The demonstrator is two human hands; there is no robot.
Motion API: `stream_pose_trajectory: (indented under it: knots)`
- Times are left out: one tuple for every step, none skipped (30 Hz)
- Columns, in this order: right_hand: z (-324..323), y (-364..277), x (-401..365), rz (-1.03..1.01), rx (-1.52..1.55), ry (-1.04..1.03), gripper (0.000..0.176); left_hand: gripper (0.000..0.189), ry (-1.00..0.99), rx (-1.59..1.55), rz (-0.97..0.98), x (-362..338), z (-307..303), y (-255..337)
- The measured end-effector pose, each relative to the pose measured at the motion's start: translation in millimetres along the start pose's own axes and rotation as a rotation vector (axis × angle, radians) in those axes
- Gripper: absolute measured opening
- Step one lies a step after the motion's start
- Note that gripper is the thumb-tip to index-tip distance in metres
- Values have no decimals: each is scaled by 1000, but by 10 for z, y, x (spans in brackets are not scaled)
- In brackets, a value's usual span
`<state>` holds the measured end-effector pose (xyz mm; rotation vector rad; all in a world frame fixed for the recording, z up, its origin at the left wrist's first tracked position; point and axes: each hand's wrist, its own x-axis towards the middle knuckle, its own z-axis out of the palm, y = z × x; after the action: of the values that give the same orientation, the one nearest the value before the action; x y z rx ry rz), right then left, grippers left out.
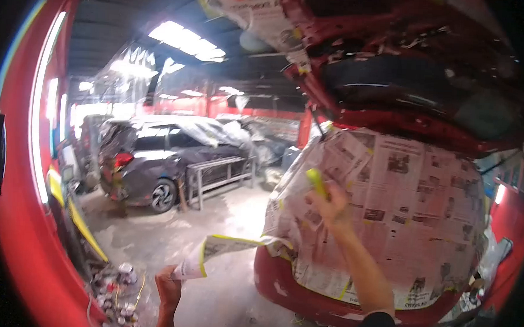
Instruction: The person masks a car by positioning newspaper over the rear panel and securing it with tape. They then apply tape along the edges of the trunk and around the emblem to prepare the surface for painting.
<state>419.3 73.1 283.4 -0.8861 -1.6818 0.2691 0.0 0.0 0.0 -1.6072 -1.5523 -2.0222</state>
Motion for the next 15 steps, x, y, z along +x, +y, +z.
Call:
stream_pose_trajectory:
  knots:
    - [-243, -405, -173, 10, -4, 186, 27, 16, -83, 50, -43, 3, 105, -68]
    - [-478, -598, -271, -290, 228, 313, 13, 13, -171, 100, -82, -4, 227, -146]
    - [-611, -1385, -343, -612, 138, 593, 10, 13, -144, 42, 25, 531, 267, -183]
    - [-959, -1795, -515, -909, -784, 846, 12, 12, -255, 95, 7, 530, 320, -212]
    - [-1092, -2275, -513, -1089, -457, 853, 15, 12, -353, 135, -12, 491, 457, -226]
    - [-1222, -2752, -542, -1235, -463, 805, 27, 13, -398, 130, 20, 439, 660, -319]
    - [-1375, -3139, -538, -1353, -551, 820, 44, 13, -418, 102, 43, 421, 781, -350]
    - [-1447, -3579, -523, -1347, -600, 805, 48, 13, -479, 93, 85, 374, 841, -387]
    - [-1567, -3946, -447, -1335, -723, 870, 30, 12, -535, 87, 129, 353, 915, -417]
    - [-1700, -4301, -340, -1315, -847, 932, 21, 13, -573, 77, 137, 332, 1008, -457]
    - [-1908, -4698, -226, -1163, -1105, 1026, 30, 13, -598, 62, 150, 343, 1073, -442]
    - [-2897, -5097, 106, -765, -1565, 1079, 42, 12, -642, 57, 206, 367, 1107, -412]
    - [-2867, -5306, 233, -755, -1585, 1072, 42, 12, -678, 55, 258, 393, 1134, -369]
    - [-2622, -5518, 365, -784, -1541, 959, 33, 11, -697, 64, 277, 417, 1156, -308]
    - [-2342, -5702, 472, -806, -1494, 847, 26, 11, -710, 59, 278, 452, 1192, -298]
